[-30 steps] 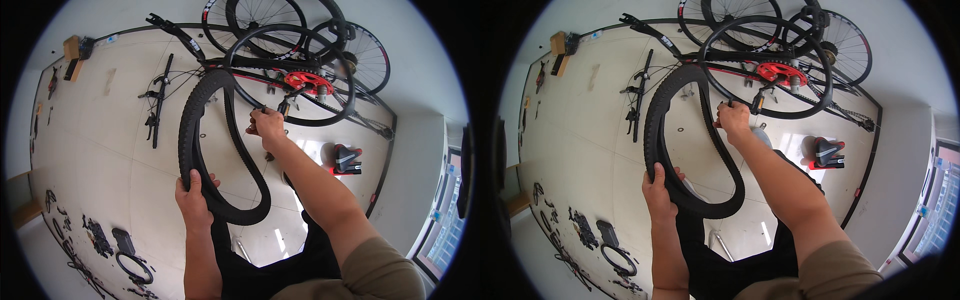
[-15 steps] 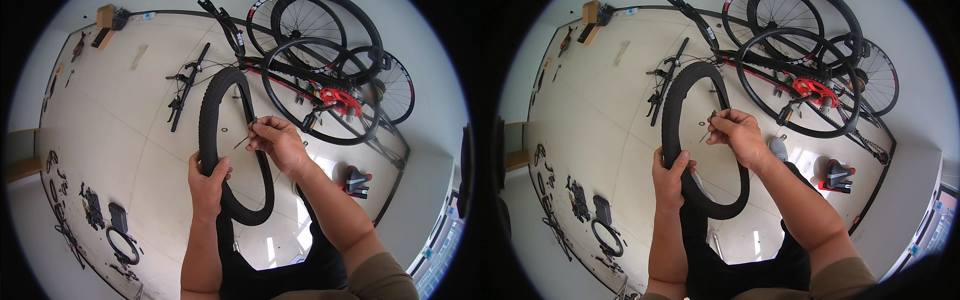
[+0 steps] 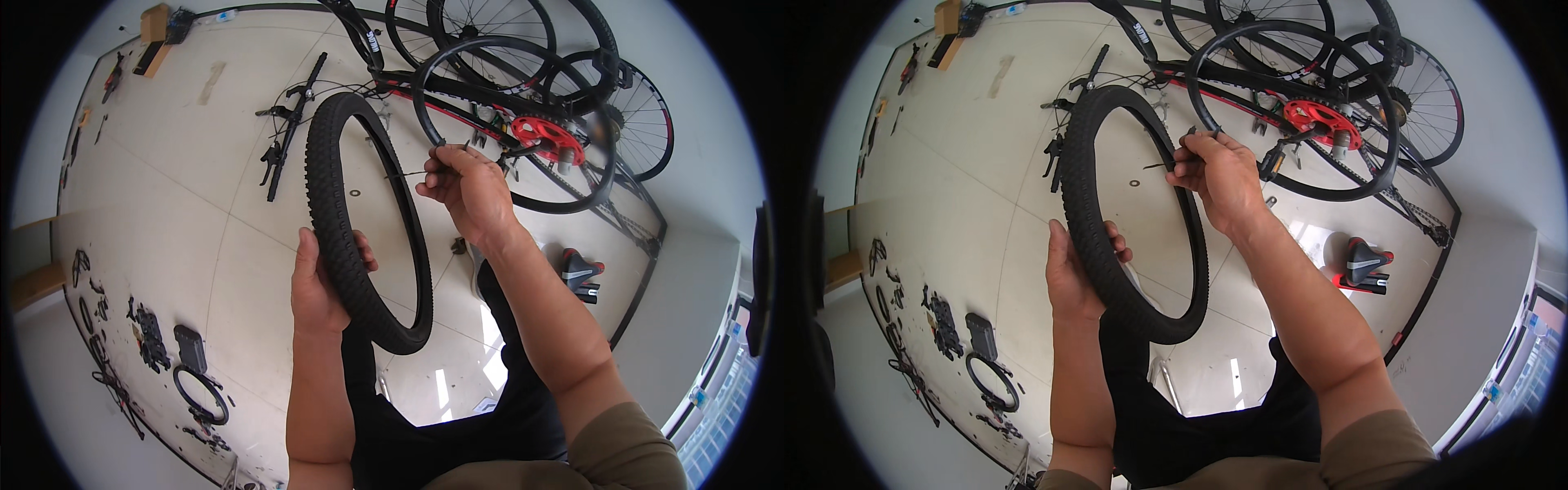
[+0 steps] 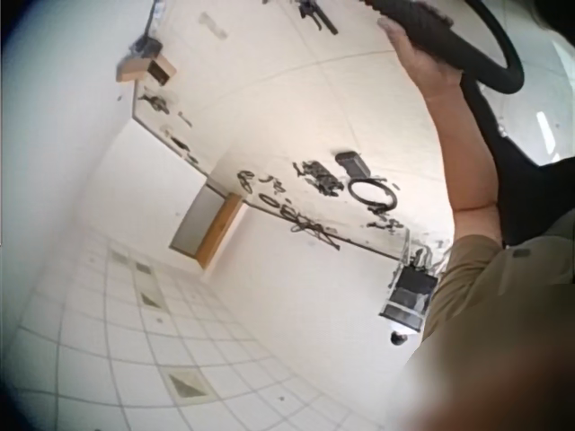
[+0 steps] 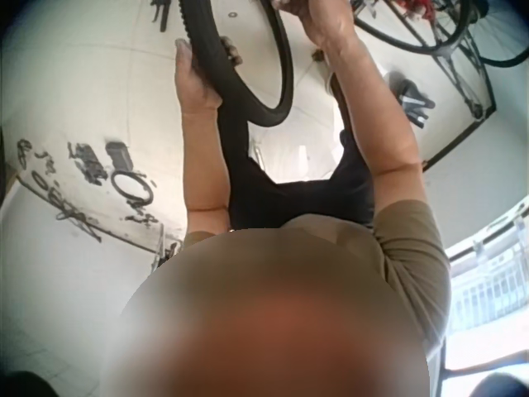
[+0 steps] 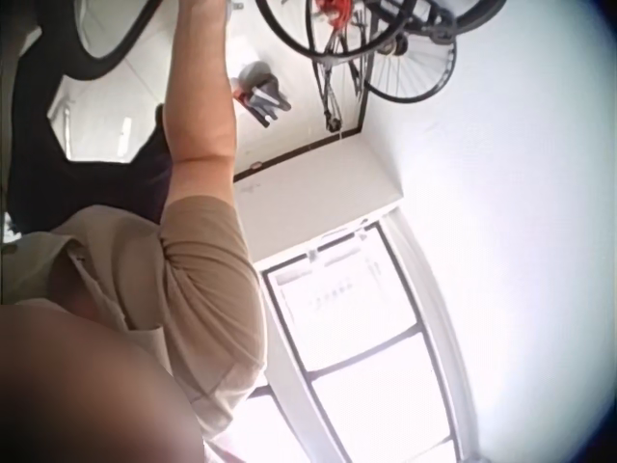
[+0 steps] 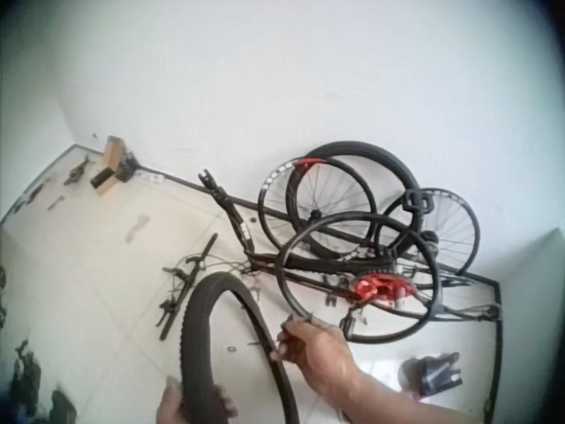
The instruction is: The person inspects a bicycle tire, removes a small object from the tread, and uses a floor pump to inflate the tire. The person then continues to inspect the tire by hand.
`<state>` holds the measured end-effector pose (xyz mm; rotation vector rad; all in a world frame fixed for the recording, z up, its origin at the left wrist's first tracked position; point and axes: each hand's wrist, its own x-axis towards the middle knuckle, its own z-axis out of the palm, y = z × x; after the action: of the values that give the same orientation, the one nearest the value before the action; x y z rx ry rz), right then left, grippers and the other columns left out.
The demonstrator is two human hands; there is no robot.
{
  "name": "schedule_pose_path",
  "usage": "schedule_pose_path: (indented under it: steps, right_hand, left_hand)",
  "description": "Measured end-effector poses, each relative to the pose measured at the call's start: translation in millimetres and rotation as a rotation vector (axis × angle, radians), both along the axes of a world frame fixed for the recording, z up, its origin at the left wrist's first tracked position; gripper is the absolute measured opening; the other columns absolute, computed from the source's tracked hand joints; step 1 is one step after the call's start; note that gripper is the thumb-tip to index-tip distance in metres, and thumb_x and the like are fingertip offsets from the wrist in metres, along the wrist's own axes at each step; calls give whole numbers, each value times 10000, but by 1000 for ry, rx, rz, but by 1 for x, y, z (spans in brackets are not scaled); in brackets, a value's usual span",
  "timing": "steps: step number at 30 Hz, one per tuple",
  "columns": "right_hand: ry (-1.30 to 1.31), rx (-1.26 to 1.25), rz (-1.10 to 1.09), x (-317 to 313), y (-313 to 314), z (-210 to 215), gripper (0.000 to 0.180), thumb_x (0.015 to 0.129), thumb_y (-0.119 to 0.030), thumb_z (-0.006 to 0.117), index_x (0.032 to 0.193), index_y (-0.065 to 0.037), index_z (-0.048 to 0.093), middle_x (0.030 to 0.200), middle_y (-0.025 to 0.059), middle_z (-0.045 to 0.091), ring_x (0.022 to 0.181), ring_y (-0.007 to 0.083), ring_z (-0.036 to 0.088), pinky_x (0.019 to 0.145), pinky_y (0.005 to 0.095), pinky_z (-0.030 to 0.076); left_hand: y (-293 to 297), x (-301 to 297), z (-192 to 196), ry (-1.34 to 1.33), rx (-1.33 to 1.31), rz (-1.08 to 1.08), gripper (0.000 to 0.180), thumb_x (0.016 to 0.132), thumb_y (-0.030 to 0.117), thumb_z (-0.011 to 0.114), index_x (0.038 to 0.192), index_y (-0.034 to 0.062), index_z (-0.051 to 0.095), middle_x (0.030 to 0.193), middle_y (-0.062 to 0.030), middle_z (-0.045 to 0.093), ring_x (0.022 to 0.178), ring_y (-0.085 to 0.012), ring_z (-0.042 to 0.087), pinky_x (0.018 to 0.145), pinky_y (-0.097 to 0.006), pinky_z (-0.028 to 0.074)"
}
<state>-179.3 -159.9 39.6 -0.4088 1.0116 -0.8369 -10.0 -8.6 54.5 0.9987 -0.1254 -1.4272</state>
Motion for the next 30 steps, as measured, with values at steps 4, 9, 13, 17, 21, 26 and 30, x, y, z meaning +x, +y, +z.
schedule_pose_path:
  steps: [4, 9, 13, 17, 21, 26, 30]
  right_hand:
    - [19, -6, -27, -3, -1, -1, 134, 951, -116, 581, 997, 10, 580, 844, 91, 618, 642, 155, 602, 671, 347, 582]
    - [52, -57, 66, -2, 0, 2, 161, 939, -135, 591, 964, 24, 604, 817, 92, 621, 621, 160, 592, 647, 327, 562]
    - [216, -92, 340, 5, 12, 10, 194, 918, -145, 621, 918, 48, 642, 784, 95, 639, 583, 155, 592, 607, 305, 551]
    - [434, -267, 787, 18, 38, 1, 226, 927, -159, 624, 932, 63, 669, 754, 77, 654, 588, 129, 619, 592, 267, 522]
    - [467, -311, 821, 21, 41, -3, 235, 926, -154, 607, 906, 73, 663, 727, 87, 657, 589, 136, 627, 585, 282, 511]
    - [429, -304, 839, 20, 42, -11, 251, 921, -163, 590, 884, 76, 657, 703, 111, 656, 581, 156, 627, 582, 321, 509]
    - [423, -290, 846, 23, 42, -10, 247, 925, -165, 594, 904, 71, 664, 710, 103, 656, 594, 145, 622, 589, 316, 508]
  left_hand:
    - [-2, -1, -9, -33, 53, 14, 567, 1035, 572, 408, 1111, 51, 619, 972, -107, 645, 855, -221, 626, 785, -396, 524]
    - [-6, -3, -11, 115, 145, 90, 510, 1032, 543, 451, 1037, 61, 619, 973, -116, 653, 793, -213, 640, 698, -360, 540]
    - [-6, -1, -27, 214, 302, -2, 326, 1013, 361, 544, 1023, 46, 630, 953, -127, 667, 697, -220, 637, 614, -342, 549]
    - [-7, -4, -37, -197, 288, -136, 252, 973, 148, 622, 1171, -5, 596, 904, -105, 669, 669, -150, 625, 522, -297, 510]
    - [-14, -14, -23, -95, 234, 19, 295, 927, 115, 702, 1165, -38, 622, 855, -86, 676, 575, -140, 596, 535, -280, 505]
    - [-6, -10, -41, -114, 247, -20, 230, 920, 186, 741, 1031, -7, 684, 728, -52, 649, 574, -139, 601, 513, -262, 486]
    - [-6, -10, -44, -106, 240, 4, 185, 920, 178, 742, 975, 12, 681, 700, -46, 637, 577, -140, 606, 502, -266, 482]
